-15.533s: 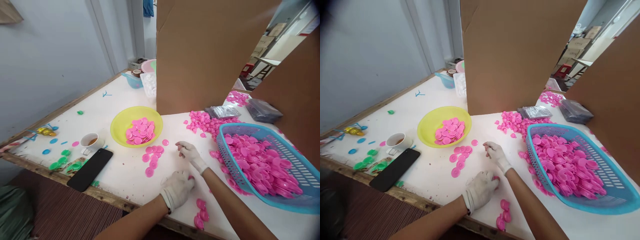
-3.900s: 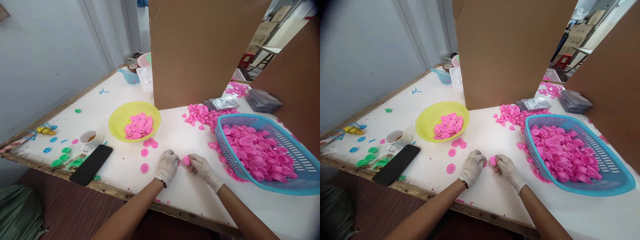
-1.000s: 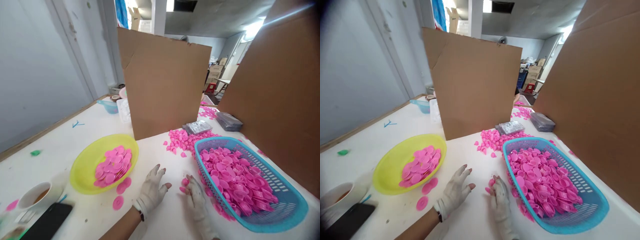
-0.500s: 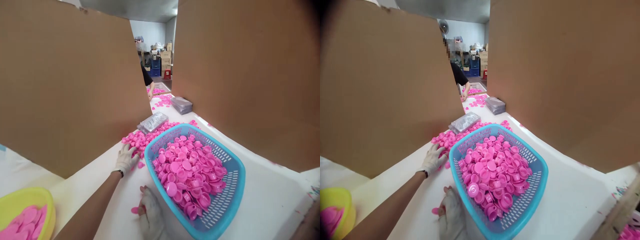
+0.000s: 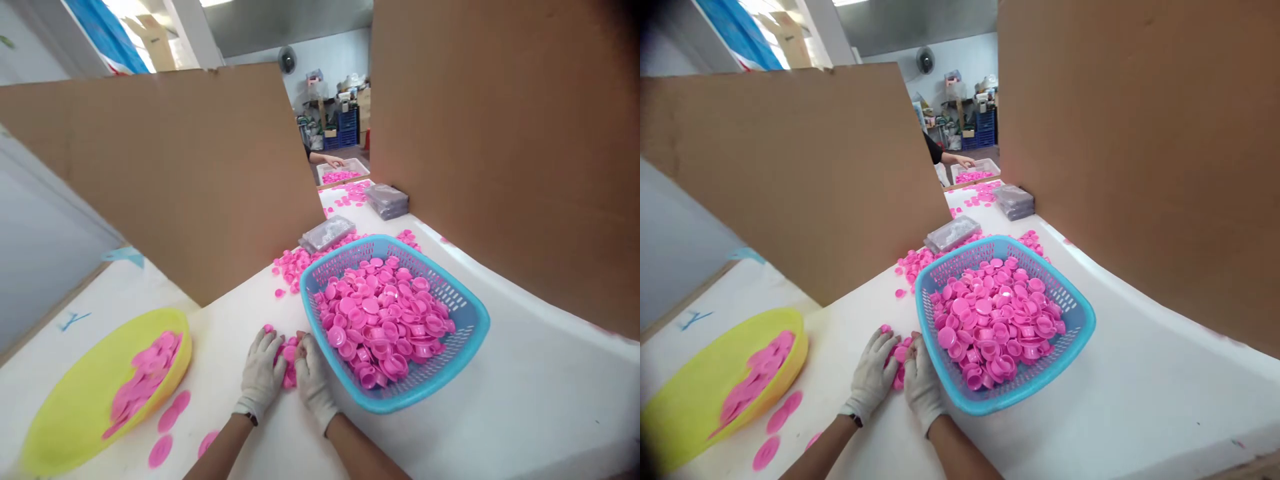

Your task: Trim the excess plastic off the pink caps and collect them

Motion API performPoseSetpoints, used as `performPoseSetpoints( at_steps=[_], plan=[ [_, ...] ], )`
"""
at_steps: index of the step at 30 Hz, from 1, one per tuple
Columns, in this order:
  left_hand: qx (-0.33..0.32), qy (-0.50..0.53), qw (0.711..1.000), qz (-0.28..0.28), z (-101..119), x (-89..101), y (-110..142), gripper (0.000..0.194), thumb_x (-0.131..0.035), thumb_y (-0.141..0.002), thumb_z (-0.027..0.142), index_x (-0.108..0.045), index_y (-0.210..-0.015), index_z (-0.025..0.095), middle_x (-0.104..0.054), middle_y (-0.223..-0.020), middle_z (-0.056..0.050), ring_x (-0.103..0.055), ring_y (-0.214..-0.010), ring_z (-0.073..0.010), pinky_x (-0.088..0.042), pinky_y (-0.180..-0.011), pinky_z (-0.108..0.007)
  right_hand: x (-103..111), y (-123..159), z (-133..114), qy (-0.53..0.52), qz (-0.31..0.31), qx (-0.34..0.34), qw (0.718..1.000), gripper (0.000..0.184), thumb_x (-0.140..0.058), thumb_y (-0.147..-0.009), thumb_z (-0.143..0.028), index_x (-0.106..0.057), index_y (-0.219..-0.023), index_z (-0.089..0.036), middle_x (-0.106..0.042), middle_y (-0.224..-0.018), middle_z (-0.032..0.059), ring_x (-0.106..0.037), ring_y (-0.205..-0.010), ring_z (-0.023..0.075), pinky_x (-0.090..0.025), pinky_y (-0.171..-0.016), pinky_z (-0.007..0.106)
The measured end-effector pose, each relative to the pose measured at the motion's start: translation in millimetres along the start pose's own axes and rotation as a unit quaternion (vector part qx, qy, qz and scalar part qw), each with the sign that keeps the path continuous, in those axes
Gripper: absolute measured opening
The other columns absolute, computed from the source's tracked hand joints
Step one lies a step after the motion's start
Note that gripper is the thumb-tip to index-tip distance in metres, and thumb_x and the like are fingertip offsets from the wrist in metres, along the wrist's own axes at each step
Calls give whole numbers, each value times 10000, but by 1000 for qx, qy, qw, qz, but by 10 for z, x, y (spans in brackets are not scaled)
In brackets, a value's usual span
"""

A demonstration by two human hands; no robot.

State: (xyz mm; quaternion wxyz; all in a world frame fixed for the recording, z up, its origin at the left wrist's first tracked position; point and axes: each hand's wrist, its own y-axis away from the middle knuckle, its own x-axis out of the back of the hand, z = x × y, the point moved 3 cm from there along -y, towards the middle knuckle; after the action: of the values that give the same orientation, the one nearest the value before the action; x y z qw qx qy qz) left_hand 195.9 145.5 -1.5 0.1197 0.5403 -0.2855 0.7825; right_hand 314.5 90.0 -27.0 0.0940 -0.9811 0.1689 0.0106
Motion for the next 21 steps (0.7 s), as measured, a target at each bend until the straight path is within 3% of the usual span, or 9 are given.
performPoseSetpoints(
  at_steps=[3,6,10,14,18,21],
  plan=[
    [49,38,998,21,120,101,362,404,-419,-843,281,-513,-1216,156,-439,-1335,-120,-303,-1314,-268,-340,-1056,-464,36,38,28,-84,39,-68,993,190,-444,-842,-334,-553,-936,-210,-608,-993,59,-557,-963,197,-432,-925,392],
    [147,92,982,74,179,260,657,424,-334,-884,237,-425,-1292,165,-366,-1397,-115,-266,-1340,-228,-341,-1062,-421,43,76,30,-223,32,-163,961,142,-509,-792,-336,-535,-852,-211,-616,-855,17,-608,-793,171,-513,-765,352],
    [238,101,957,134,159,473,1039,320,-365,-876,238,-536,-1138,170,-476,-1286,-106,-360,-1284,-218,-369,-1038,-411,57,105,-9,-312,-23,-225,923,131,-564,-742,-306,-480,-766,-208,-614,-787,-8,-644,-767,166,-532,-731,331],
    [243,98,956,135,201,588,1353,212,-465,-826,231,-582,-990,168,-526,-1149,-102,-508,-1091,-214,-463,-905,-385,56,123,-21,-371,-56,-266,888,204,-628,-695,-313,-480,-774,-198,-639,-786,8,-658,-814,199,-535,-751,365],
    [218,136,962,97,289,582,1448,158,-447,-800,132,-574,-880,181,-555,-926,-54,-545,-876,-159,-480,-766,-303,66,99,-21,-328,-24,-233,915,198,-638,-684,-276,-470,-754,-199,-623,-728,-24,-657,-748,173,-544,-713,358],
    [190,136,971,57,339,537,1410,247,-450,-770,82,-574,-951,196,-547,-960,-46,-527,-888,-151,-457,-778,-283,85,87,-21,-279,7,-193,941,171,-626,-686,-241,-467,-726,-192,-601,-695,-48,-641,-688,128,-540,-720,322]
  ],
)
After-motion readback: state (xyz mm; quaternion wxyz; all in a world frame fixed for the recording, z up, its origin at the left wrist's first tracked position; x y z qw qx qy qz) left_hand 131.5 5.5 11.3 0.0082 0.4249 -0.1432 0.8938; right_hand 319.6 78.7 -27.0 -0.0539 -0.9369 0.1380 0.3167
